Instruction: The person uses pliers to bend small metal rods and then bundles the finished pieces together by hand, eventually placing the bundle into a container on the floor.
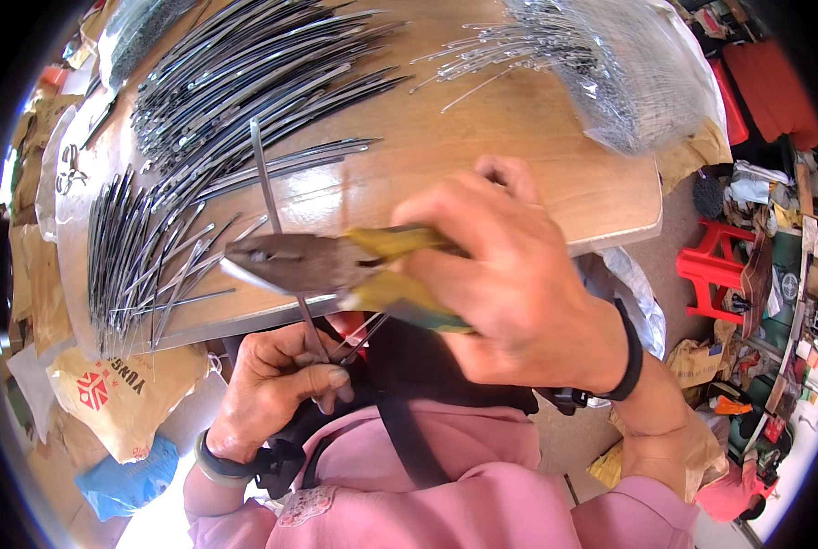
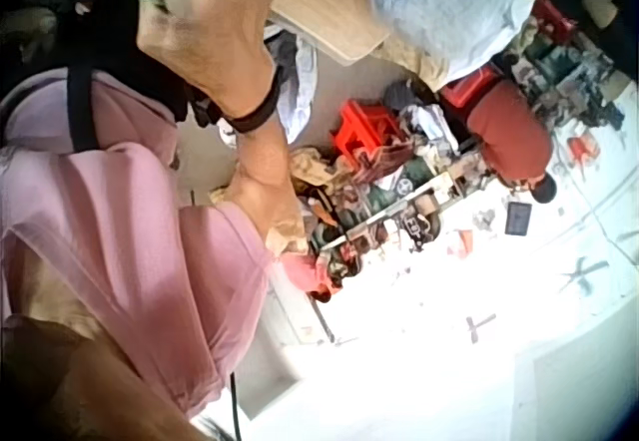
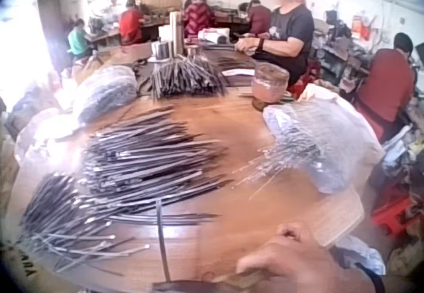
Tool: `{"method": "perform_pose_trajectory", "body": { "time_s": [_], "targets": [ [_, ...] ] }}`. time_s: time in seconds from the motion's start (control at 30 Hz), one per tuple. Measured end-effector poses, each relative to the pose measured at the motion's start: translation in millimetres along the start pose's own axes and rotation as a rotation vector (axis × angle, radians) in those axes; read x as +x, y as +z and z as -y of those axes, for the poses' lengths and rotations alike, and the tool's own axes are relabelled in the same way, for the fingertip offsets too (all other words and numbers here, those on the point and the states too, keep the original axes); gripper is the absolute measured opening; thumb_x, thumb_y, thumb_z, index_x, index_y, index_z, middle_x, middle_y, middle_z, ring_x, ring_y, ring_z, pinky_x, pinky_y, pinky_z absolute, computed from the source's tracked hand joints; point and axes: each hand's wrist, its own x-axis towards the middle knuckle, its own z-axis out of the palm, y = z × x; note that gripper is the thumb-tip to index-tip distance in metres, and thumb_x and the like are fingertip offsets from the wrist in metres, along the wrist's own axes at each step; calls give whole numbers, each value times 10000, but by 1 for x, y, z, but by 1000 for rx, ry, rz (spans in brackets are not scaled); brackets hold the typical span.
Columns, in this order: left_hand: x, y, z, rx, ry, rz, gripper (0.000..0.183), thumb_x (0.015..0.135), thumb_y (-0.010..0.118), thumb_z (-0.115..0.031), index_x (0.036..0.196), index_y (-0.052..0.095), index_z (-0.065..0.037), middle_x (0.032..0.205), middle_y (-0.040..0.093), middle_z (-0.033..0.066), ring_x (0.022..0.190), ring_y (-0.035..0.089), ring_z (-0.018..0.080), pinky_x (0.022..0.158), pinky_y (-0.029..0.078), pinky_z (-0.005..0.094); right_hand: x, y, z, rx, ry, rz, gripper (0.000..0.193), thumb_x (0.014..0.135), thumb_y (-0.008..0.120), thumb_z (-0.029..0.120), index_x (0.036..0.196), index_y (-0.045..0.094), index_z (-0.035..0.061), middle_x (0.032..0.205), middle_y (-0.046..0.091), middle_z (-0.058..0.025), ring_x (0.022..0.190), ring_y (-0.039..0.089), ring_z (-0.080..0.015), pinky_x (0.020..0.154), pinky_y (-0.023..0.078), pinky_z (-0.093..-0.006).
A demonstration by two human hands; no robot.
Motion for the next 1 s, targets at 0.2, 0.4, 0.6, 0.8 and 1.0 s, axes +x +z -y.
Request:
{"method": "perform_pose_trajectory", "body": {
  "time_s": [0.2,0.4,0.6,0.8,1.0],
  "targets": [
    [-2,-1,0,-5,-13,-40,28,884,639,33,905,624,42,753,655,45,644,576,88,595,469,227,6,15,-6,44,-47,77,285,525,673,69,788,602,-13,1021,584,-132,851,568,-292,879,358,-495],
    [-4,-5,-7,-55,37,-31,195,879,603,82,1067,649,54,810,674,66,745,623,116,721,512,252,2,17,-6,4,-60,70,290,518,666,60,796,623,-8,1021,574,-126,828,567,-286,880,358,-490],
    [5,-13,-19,2,268,51,282,850,650,44,1132,648,54,908,706,80,816,652,145,763,532,292,4,14,7,-24,-138,5,286,516,668,78,792,641,9,1007,568,-122,810,572,-268,840,353,-482],
    [7,3,-25,-107,-16,93,207,841,695,-47,1027,640,23,789,673,35,696,615,97,625,493,246,2,24,19,89,-143,43,275,526,664,96,793,653,30,1003,582,-129,809,582,-266,812,355,-479],
    [8,9,1,-6,188,-40,174,882,641,-75,1031,618,12,685,604,75,516,571,150,471,426,262,11,22,17,20,-93,-79,213,598,695,129,782,643,36,1057,600,-120,867,588,-278,830,366,-477]
  ]
}}
